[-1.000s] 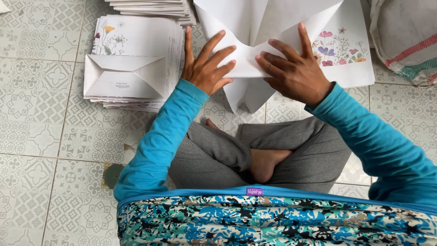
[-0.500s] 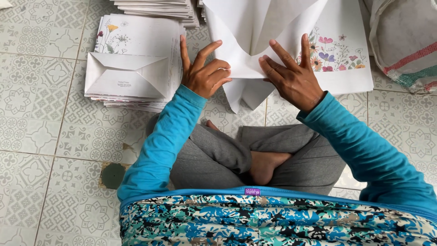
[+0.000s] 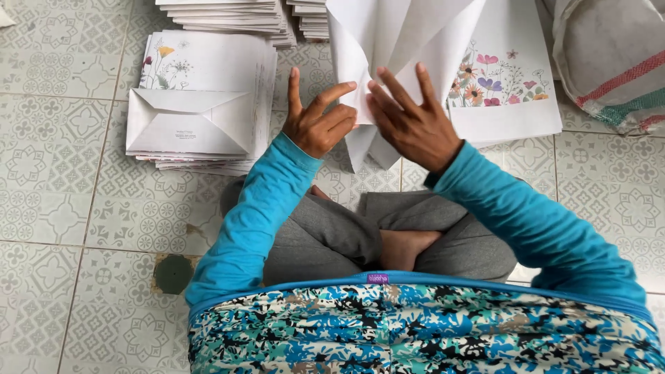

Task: Folding pre-printed paper sheets into envelopes while sitting on a tiled floor.

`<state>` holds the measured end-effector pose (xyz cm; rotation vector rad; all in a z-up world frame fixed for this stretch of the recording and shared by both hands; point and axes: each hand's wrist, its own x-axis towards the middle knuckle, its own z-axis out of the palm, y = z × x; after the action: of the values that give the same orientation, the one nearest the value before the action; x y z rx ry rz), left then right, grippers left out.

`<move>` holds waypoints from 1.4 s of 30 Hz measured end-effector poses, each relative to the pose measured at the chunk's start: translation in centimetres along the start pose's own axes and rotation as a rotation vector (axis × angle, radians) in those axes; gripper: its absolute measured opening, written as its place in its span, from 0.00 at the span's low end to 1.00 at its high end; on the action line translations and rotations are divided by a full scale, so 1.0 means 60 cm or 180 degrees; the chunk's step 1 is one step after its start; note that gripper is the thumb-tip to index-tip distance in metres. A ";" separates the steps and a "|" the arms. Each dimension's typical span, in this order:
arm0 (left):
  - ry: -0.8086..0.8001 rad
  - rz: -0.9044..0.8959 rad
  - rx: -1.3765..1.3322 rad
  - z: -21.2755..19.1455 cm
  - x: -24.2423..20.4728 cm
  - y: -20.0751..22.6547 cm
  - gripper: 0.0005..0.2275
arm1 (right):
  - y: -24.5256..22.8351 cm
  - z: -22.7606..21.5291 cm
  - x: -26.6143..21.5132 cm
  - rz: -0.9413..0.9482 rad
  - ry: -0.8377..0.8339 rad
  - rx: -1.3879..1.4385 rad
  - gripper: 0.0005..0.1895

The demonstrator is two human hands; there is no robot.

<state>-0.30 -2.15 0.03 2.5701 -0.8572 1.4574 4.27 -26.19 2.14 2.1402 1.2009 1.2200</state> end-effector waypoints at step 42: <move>-0.0117 -0.0163 -0.1079 0.067 0.071 0.042 0.13 | 0.251 0.087 0.019 -0.0635 -0.0588 0.1301 0.29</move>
<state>3.25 -7.40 0.72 2.3536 -0.9425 1.1397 16.25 -33.20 10.13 2.2787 1.6421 0.7206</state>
